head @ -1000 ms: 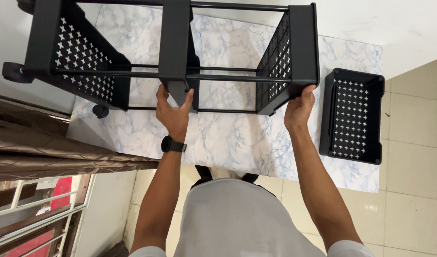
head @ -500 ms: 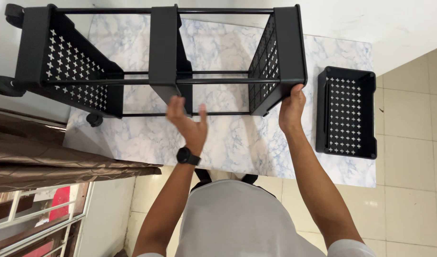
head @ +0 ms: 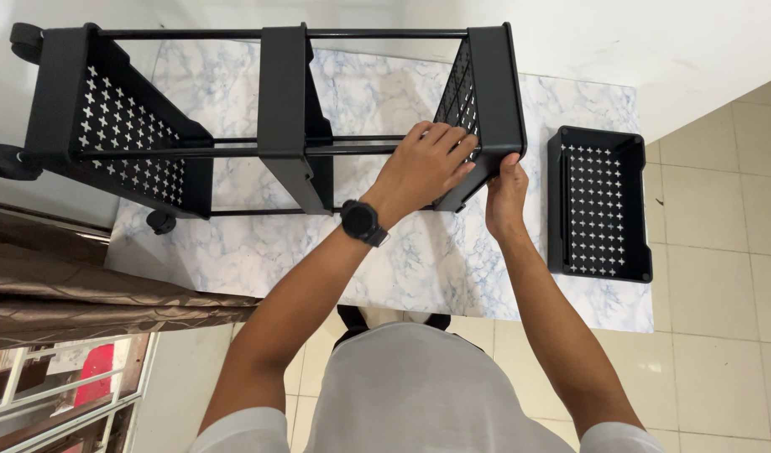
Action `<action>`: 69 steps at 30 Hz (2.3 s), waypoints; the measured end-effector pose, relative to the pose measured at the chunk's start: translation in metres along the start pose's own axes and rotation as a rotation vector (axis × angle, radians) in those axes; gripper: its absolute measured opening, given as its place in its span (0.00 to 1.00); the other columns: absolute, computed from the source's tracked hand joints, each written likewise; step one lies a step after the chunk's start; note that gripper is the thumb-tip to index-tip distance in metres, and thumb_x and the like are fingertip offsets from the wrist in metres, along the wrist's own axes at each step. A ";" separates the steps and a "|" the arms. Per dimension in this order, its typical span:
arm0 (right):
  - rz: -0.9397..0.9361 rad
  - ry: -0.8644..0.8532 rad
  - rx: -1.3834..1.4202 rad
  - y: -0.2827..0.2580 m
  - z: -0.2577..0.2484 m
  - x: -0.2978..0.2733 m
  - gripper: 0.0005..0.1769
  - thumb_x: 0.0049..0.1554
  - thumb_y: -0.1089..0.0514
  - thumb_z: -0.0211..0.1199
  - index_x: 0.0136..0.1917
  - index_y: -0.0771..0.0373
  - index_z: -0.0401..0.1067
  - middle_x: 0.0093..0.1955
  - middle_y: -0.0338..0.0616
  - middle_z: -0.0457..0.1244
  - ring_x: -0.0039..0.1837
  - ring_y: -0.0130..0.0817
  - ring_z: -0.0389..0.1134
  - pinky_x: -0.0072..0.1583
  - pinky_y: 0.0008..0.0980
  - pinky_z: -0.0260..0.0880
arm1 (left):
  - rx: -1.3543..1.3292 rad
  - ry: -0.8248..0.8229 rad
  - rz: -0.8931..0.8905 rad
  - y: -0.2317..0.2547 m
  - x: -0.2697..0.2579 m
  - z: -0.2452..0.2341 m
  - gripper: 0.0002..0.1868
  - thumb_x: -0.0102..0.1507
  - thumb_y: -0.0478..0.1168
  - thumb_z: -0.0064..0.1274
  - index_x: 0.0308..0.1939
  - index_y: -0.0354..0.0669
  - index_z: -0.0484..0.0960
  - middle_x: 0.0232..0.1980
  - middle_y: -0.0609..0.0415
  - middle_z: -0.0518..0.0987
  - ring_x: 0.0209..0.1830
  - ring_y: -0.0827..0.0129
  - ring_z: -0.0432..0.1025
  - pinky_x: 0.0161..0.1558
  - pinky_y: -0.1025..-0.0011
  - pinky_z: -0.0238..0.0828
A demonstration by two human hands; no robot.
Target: The person assembles a black plastic storage cart by inserting rods into side panels and attaching a basket. They repeatedly align and press components together on a marble-patterned tabletop.
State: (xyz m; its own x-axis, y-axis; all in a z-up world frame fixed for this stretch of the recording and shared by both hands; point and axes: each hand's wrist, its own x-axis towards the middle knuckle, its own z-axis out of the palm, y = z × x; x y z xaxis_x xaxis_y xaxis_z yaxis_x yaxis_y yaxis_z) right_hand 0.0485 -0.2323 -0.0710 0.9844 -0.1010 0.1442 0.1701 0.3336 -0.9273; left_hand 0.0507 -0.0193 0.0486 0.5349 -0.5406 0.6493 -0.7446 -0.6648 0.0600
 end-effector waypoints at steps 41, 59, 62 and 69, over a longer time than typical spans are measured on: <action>-0.350 0.155 -0.515 -0.051 0.037 0.039 0.24 0.72 0.51 0.50 0.73 0.69 0.65 0.63 0.43 0.63 0.52 0.20 0.61 0.55 0.23 0.65 | -0.079 -0.130 -0.176 -0.004 0.007 0.043 0.19 0.67 0.56 0.50 0.45 0.44 0.76 0.34 0.59 0.77 0.34 0.68 0.76 0.33 0.69 0.73; -0.286 0.183 -0.492 -0.053 0.037 0.039 0.24 0.71 0.51 0.50 0.72 0.68 0.66 0.52 0.36 0.61 0.46 0.18 0.55 0.48 0.22 0.59 | -0.032 -0.049 -0.116 0.001 0.007 0.033 0.19 0.63 0.56 0.53 0.43 0.45 0.76 0.33 0.61 0.76 0.35 0.72 0.75 0.36 0.72 0.72; -0.306 0.162 -0.482 -0.052 0.036 0.040 0.23 0.72 0.52 0.50 0.73 0.69 0.65 0.53 0.37 0.62 0.47 0.17 0.57 0.50 0.21 0.61 | -0.023 -0.075 -0.136 0.000 0.006 0.035 0.18 0.64 0.56 0.54 0.43 0.46 0.77 0.33 0.61 0.76 0.36 0.72 0.74 0.37 0.72 0.72; -0.309 0.183 -0.511 -0.049 0.034 0.040 0.24 0.70 0.51 0.51 0.72 0.69 0.66 0.49 0.35 0.61 0.43 0.16 0.55 0.45 0.20 0.57 | -0.066 -0.117 -0.197 -0.002 0.007 0.044 0.19 0.64 0.58 0.53 0.40 0.47 0.76 0.30 0.60 0.77 0.32 0.70 0.76 0.34 0.71 0.72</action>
State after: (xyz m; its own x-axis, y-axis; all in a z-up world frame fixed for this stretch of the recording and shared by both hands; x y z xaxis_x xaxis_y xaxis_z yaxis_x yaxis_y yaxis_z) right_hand 0.0810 -0.2213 -0.0080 0.8618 -0.2953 0.4125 0.3579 -0.2223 -0.9069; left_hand 0.0737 -0.0446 0.0197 0.7123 -0.4627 0.5277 -0.6439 -0.7301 0.2290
